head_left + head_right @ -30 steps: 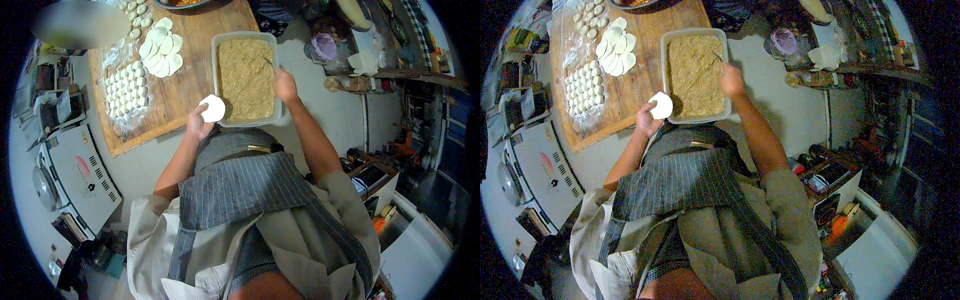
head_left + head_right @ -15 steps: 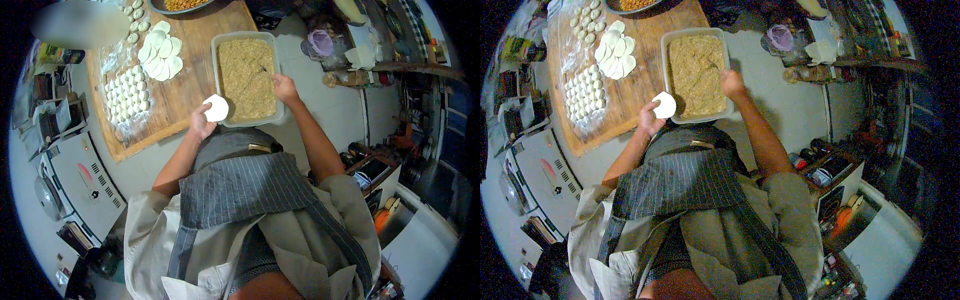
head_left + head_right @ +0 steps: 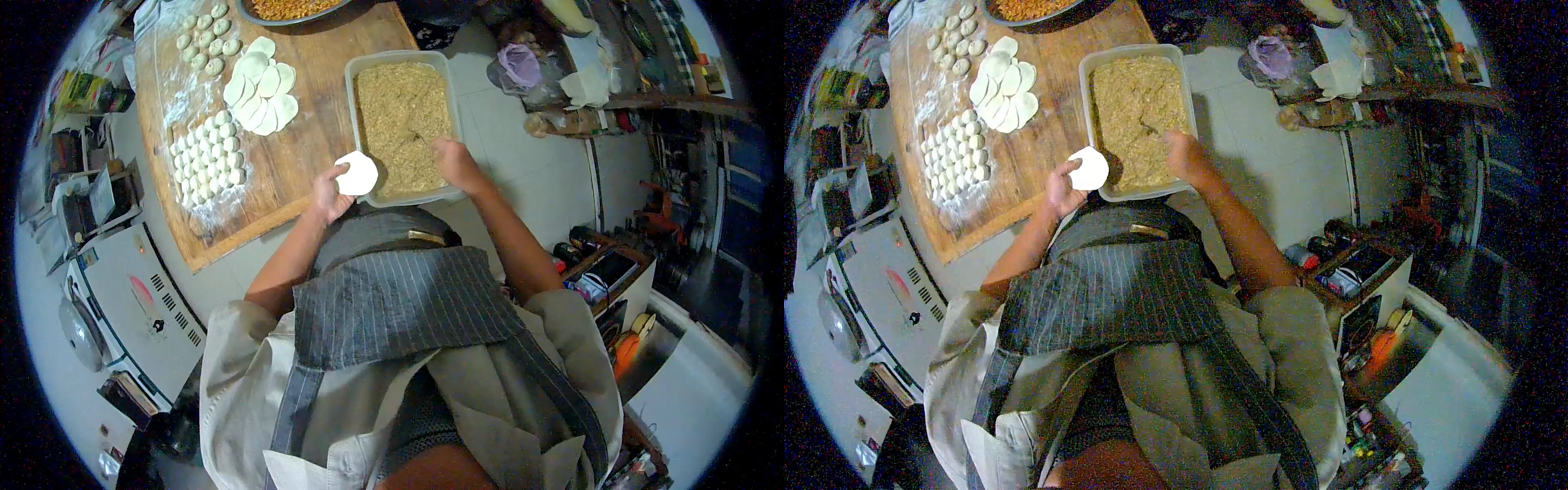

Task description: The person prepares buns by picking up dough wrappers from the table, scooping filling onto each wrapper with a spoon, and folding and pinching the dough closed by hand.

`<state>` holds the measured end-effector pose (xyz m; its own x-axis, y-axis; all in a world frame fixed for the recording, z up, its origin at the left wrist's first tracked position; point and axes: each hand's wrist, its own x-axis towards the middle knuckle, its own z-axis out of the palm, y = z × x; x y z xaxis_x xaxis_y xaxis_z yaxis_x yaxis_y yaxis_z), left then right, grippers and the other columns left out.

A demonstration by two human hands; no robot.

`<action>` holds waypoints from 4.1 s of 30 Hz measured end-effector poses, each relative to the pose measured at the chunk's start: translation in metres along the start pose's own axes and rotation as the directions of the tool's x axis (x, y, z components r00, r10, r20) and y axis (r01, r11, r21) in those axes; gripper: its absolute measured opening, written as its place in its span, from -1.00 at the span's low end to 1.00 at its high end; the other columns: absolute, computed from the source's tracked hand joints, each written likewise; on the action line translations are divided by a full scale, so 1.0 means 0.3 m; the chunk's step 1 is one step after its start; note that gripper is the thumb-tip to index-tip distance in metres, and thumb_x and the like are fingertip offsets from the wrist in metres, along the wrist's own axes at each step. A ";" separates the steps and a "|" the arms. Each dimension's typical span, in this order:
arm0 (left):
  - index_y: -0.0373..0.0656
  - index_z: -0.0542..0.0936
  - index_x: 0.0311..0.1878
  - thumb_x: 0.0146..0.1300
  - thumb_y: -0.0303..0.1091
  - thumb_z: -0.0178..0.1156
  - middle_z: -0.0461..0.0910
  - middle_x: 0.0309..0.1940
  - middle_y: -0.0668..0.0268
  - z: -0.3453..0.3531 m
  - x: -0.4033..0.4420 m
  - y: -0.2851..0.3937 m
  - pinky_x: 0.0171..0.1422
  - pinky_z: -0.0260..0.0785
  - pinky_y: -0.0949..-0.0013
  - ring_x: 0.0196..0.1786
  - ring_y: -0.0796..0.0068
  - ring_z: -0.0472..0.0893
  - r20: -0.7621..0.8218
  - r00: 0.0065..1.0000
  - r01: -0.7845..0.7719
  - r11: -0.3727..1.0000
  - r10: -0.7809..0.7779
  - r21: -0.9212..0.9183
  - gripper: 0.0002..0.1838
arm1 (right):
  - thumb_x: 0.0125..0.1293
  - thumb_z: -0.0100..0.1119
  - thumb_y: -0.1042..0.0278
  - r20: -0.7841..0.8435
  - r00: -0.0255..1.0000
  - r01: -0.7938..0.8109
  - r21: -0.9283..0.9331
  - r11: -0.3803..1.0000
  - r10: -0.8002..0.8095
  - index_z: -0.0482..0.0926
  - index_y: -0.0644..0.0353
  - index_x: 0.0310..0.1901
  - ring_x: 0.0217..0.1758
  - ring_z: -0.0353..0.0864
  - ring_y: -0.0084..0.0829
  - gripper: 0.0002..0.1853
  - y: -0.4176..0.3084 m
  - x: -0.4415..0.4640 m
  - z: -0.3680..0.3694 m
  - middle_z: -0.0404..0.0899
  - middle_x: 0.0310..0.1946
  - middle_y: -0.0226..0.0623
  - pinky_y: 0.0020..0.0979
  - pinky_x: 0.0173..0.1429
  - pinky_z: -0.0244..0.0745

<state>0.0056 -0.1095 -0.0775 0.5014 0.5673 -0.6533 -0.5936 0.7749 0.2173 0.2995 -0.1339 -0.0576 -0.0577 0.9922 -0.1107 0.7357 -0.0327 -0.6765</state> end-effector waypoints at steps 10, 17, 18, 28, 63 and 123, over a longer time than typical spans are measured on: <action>-0.41 0.32 0.20 0.36 -0.36 -0.02 0.52 0.06 -0.02 0.127 -0.014 0.076 0.20 0.47 0.10 0.07 0.07 0.58 -0.085 0.996 0.003 0.978 0.015 0.208 -0.58 | 0.29 0.01 0.41 0.103 0.986 -0.152 0.182 0.972 0.135 0.57 0.31 -0.05 -0.27 0.63 -0.12 -0.74 -0.205 -0.107 -0.065 0.61 -0.33 -0.01 -0.23 -0.16 0.48; -0.38 0.35 0.18 0.48 -0.14 -0.26 0.48 0.12 -0.03 0.258 0.005 0.070 0.38 0.26 -0.01 0.21 0.04 0.47 0.199 0.973 0.138 0.985 -0.116 -0.102 -0.52 | 0.22 -0.02 0.52 -0.147 0.985 0.103 0.088 0.991 -0.090 0.59 0.20 0.01 -0.36 0.57 -0.10 -0.66 -0.353 -0.166 -0.053 0.55 -0.37 -0.10 -0.22 -0.27 0.49; -0.37 0.36 0.17 0.48 -0.18 -0.24 0.49 0.10 -0.02 0.283 -0.009 0.072 0.36 0.28 0.00 0.19 0.05 0.48 0.212 0.972 0.126 0.987 -0.102 -0.103 -0.55 | 0.20 0.00 0.52 -0.157 0.979 0.119 -0.084 0.989 -0.131 0.59 0.19 0.02 -0.41 0.55 -0.14 -0.65 -0.358 -0.172 -0.053 0.52 -0.42 -0.16 -0.22 -0.34 0.48; -0.34 0.38 0.14 0.35 -0.53 -0.03 0.51 0.02 0.07 0.232 0.027 0.090 0.30 0.39 0.10 0.09 0.18 0.54 -0.002 0.998 -0.063 0.997 0.063 -0.041 -0.69 | 0.19 0.01 0.59 -0.124 0.954 0.238 -0.245 0.940 -0.274 0.59 0.17 0.05 -0.48 0.48 -0.16 -0.62 -0.349 -0.161 -0.071 0.45 -0.49 -0.18 -0.25 -0.40 0.43; -0.41 0.29 0.18 0.42 -0.40 -0.12 0.45 0.10 -0.06 0.167 -0.066 0.152 0.17 0.51 -0.05 0.13 0.03 0.53 -0.122 0.990 -0.070 0.998 0.070 0.010 -0.65 | 0.28 -0.03 0.40 0.058 0.981 -0.172 -0.202 0.964 0.187 0.60 0.25 -0.07 -0.12 0.60 0.04 -0.73 -0.092 0.023 0.051 0.60 -0.22 0.08 -0.12 -0.02 0.50; -0.25 0.47 0.08 0.25 -0.39 0.26 0.62 -0.19 0.30 0.160 -0.107 0.388 -0.14 0.56 0.38 -0.21 0.48 0.62 0.289 0.944 -0.142 0.592 -0.160 0.793 -0.64 | 0.29 0.15 0.27 -0.145 0.955 -0.227 0.196 0.954 0.257 0.60 0.33 -0.21 -0.30 0.62 -0.13 -0.75 -0.660 0.072 0.171 0.63 -0.35 -0.02 -0.23 -0.18 0.47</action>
<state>-0.0494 -0.0240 0.0036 0.7504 0.4917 -0.4418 0.0764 0.5994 0.7968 0.1178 -0.1122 0.0366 0.2320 0.9570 -0.1741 0.5824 -0.2800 -0.7632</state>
